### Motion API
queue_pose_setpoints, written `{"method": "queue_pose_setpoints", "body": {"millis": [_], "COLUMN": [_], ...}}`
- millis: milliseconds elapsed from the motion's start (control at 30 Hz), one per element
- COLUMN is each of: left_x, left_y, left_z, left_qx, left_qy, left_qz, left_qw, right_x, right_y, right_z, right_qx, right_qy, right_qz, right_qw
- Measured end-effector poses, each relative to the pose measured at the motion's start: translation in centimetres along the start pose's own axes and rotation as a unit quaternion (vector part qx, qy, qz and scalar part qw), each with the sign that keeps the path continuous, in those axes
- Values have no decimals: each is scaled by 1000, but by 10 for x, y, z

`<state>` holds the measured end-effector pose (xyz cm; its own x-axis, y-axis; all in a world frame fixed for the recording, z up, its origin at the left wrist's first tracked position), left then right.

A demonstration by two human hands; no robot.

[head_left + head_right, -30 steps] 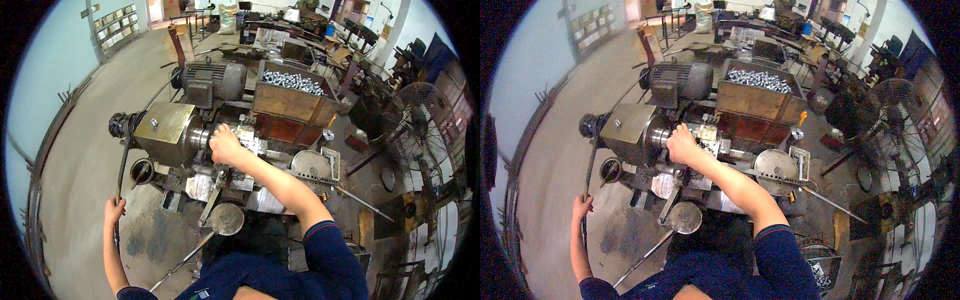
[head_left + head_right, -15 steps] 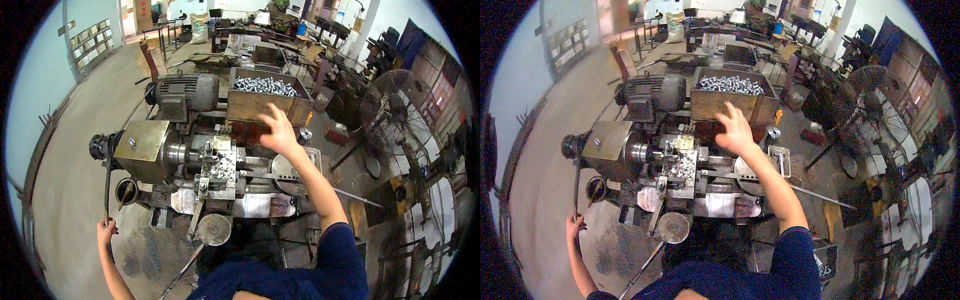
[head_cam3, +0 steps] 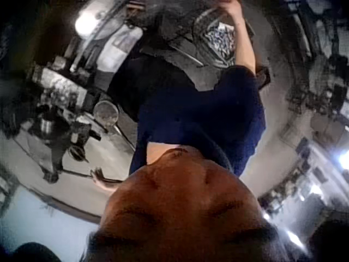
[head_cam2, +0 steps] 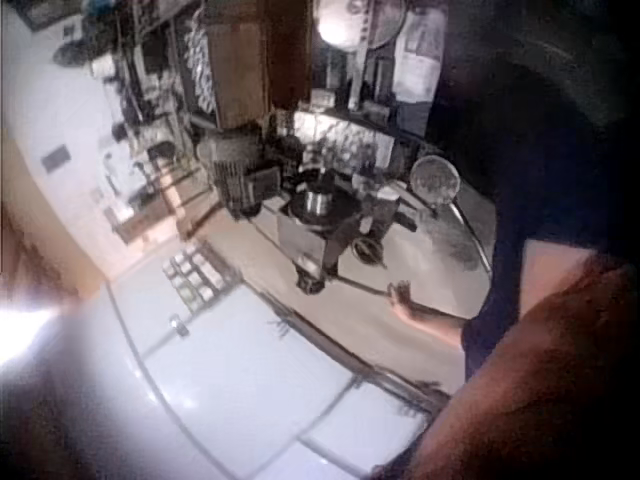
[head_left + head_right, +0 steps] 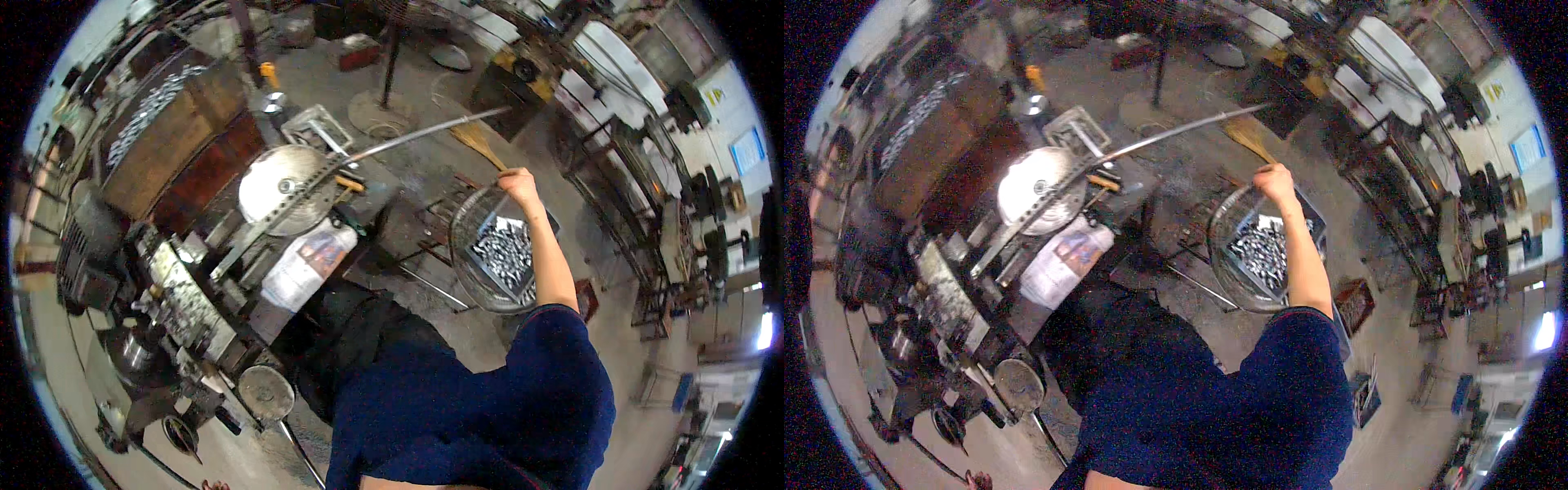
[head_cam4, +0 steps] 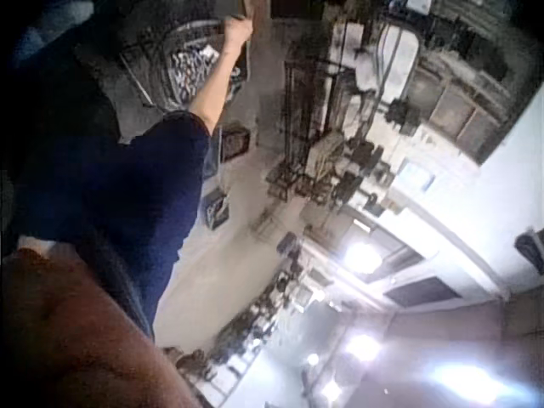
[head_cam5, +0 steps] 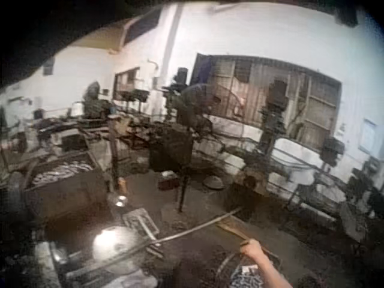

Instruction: The person operates a manual lathe machine by inserting a metal piece into the spindle, pulling levers to engage the mechanism, and placing the finished components into a wire basket.

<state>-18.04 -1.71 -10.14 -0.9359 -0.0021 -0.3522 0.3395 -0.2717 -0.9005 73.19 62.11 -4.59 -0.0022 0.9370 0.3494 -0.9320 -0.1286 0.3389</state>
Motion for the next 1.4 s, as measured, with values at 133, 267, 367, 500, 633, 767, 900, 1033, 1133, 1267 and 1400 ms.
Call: {"method": "queue_pose_setpoints", "body": {"millis": [133,267,367,500,633,767,900,1033,1133,1267,1400], "left_x": [-4,-6,-7,-10,-13,-40,-68,-96,-91,-85,-93], "left_y": [-1,-5,-4,-5,-10,-43,-64,-76,-73,-67,-73], "left_z": [-21,-18,-17,-11,12,-16,-15,-17,-31,-32,-37], "left_qx": [7,13,14,7,1,41,99,84,66,41,45], "left_qy": [2,-2,-2,4,29,67,86,22,50,66,75], "left_qz": [9,13,15,15,10,-56,-110,-103,-94,-76,-84], "left_qw": [1000,1000,1000,1000,1000,995,985,991,992,994,993], "right_x": [-70,-91,-95,-94,-78,-93,-97,-96,-86,-51,6], "right_y": [-89,-61,-44,-39,-39,-122,-140,-103,-109,-69,127], "right_z": [-9,-16,-23,-29,-50,-107,-138,-105,-55,-32,-18], "right_qx": [-227,-145,-191,-211,-192,-190,-275,-249,-177,61,290], "right_qy": [160,246,281,276,283,209,257,285,65,-43,-58], "right_qz": [-110,-302,-323,-404,-375,-77,125,-140,-127,-24,6], "right_qw": [954,910,883,846,862,956,918,915,974,997,955]}}
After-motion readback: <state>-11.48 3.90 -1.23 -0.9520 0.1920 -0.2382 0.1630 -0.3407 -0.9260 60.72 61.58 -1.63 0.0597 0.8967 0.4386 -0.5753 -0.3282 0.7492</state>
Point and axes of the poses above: each hand's wrist, its own x-axis towards the middle knuckle, its own z-axis out of the back of the hand, y = z × x, the point moved 5 cm from there along x, towards the middle knuckle, and after that the axes turned 6 degrees about -y, right-handed, at the moved point
